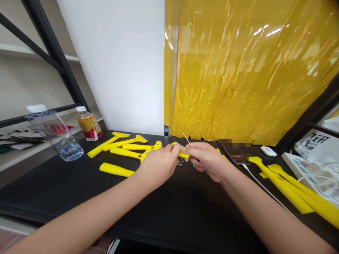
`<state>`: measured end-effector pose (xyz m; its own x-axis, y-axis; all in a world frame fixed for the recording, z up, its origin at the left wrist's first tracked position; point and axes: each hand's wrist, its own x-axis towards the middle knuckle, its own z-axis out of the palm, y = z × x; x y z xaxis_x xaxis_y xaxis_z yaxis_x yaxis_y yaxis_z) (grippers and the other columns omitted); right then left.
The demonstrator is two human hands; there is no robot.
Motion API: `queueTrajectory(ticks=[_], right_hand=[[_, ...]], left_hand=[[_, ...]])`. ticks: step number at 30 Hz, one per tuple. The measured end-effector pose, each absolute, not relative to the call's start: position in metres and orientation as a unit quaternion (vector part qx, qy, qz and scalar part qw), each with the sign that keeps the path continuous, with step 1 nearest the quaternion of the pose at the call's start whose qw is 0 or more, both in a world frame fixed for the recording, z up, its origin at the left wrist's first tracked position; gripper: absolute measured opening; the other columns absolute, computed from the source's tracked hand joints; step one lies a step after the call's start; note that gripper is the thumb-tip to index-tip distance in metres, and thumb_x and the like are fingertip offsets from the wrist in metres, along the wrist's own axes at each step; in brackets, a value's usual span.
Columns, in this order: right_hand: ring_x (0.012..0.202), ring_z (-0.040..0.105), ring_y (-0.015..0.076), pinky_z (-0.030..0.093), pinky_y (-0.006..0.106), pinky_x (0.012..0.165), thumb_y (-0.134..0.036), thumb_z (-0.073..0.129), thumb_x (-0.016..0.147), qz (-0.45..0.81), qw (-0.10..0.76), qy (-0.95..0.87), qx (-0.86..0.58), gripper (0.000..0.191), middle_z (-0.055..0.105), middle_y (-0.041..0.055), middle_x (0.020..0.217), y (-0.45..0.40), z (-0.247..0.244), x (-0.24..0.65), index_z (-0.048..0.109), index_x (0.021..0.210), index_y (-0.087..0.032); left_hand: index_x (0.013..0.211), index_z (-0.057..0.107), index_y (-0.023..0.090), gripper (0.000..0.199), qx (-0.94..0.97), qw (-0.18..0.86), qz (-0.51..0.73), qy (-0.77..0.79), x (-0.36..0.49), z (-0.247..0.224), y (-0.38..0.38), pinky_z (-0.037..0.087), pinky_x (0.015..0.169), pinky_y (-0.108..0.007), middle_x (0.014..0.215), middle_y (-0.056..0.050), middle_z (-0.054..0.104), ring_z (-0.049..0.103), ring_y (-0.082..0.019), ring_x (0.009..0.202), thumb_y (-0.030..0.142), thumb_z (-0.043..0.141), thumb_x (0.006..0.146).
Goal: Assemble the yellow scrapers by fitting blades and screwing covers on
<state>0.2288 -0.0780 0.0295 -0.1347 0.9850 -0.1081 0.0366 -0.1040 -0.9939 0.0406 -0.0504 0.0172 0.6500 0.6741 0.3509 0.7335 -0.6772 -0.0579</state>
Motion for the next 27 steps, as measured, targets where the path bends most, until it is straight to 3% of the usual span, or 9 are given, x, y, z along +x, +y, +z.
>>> queueTrajectory(ticks=[2, 5, 8, 10, 14, 20, 24, 27], right_hand=[[0.041, 0.017, 0.0045, 0.012, 0.024, 0.043, -0.046, 0.075, 0.08, 0.548, 0.446, -0.517, -0.483, 0.033, 0.032, -0.0116, 0.044, -0.074, 0.027, 0.231, 0.059, 0.071, -0.02], [0.041, 0.018, 0.0043, 0.012, 0.024, 0.043, -0.044, 0.074, 0.081, 0.532, 0.47, -0.516, -0.479, 0.028, 0.035, -0.0118, 0.047, -0.067, 0.022, 0.236, 0.059, 0.077, -0.02], [0.041, 0.019, 0.0051, 0.014, 0.024, 0.043, -0.047, 0.071, 0.081, 0.518, 0.477, -0.521, -0.482, 0.029, 0.033, -0.0122, 0.048, -0.06, 0.016, 0.24, 0.058, 0.08, -0.021], [0.042, 0.019, 0.0056, 0.015, 0.024, 0.043, -0.05, 0.07, 0.081, 0.509, 0.47, -0.532, -0.486, 0.031, 0.034, -0.0118, 0.05, -0.056, 0.012, 0.242, 0.057, 0.081, -0.022], [0.045, 0.022, 0.007, 0.019, 0.025, 0.045, -0.057, 0.065, 0.083, 0.474, 0.425, -0.575, -0.513, 0.035, 0.043, -0.0088, 0.057, -0.053, 0.007, 0.246, 0.058, 0.084, -0.023], [0.055, 0.041, 0.0134, 0.028, 0.029, 0.055, -0.058, 0.05, 0.095, 0.304, 0.325, -0.641, -0.625, 0.044, 0.047, -0.003, 0.057, -0.047, 0.013, 0.266, 0.07, 0.08, -0.021], [0.066, 0.053, 0.0183, 0.031, 0.031, 0.062, -0.045, 0.063, 0.088, 0.187, 0.222, -0.656, -0.697, 0.028, 0.058, 0.001, 0.064, -0.044, 0.011, 0.278, 0.072, 0.072, -0.023], [0.084, 0.063, 0.0232, 0.038, 0.032, 0.072, -0.04, 0.069, 0.083, 0.138, 0.157, -0.655, -0.726, 0.018, 0.07, 0.0047, 0.082, -0.044, -0.001, 0.275, 0.074, 0.076, -0.024]], left_hand=[[0.134, 0.057, 0.015, 0.037, -0.875, 0.011, -0.218, -0.431, 0.038, 0.022, -0.046, 0.054, 0.074, -0.039, 0.108, -0.014, 0.073, 0.074, -0.032, 0.093, 0.026, 0.053, 0.099], [0.146, 0.05, 0.019, 0.063, -0.794, -0.298, -0.281, -0.449, 0.034, 0.033, -0.04, 0.053, 0.061, -0.032, 0.115, -0.014, 0.073, 0.073, -0.024, 0.076, 0.046, 0.069, 0.092], [0.125, 0.063, 0.017, 0.05, -0.659, -0.607, -0.25, -0.368, 0.033, 0.039, -0.034, 0.045, 0.045, -0.025, 0.113, -0.014, 0.074, 0.066, -0.015, 0.058, 0.053, 0.069, 0.091], [0.105, 0.066, 0.016, 0.038, -0.583, -0.69, -0.258, -0.343, 0.036, 0.037, -0.031, 0.042, 0.04, -0.023, 0.104, -0.013, 0.075, 0.06, -0.011, 0.051, 0.051, 0.07, 0.091], [0.091, 0.065, 0.016, 0.03, -0.519, -0.719, -0.292, -0.358, 0.041, 0.018, -0.028, 0.039, 0.035, -0.022, 0.082, -0.007, 0.073, 0.053, -0.01, 0.044, 0.044, 0.073, 0.089], [0.086, 0.066, 0.014, 0.02, -0.53, -0.702, -0.319, -0.352, 0.037, 0.003, -0.021, 0.042, 0.038, -0.023, 0.08, -0.009, 0.073, 0.06, -0.015, 0.051, 0.033, 0.067, 0.09], [0.08, 0.066, 0.013, 0.021, -0.531, -0.696, -0.328, -0.354, 0.035, 0.004, -0.018, 0.041, 0.039, -0.023, 0.076, -0.008, 0.07, 0.059, -0.014, 0.051, 0.032, 0.066, 0.09], [0.078, 0.067, 0.013, 0.023, -0.536, -0.691, -0.335, -0.351, 0.036, 0.003, -0.018, 0.04, 0.039, -0.023, 0.075, -0.009, 0.071, 0.059, -0.014, 0.051, 0.033, 0.066, 0.09]])
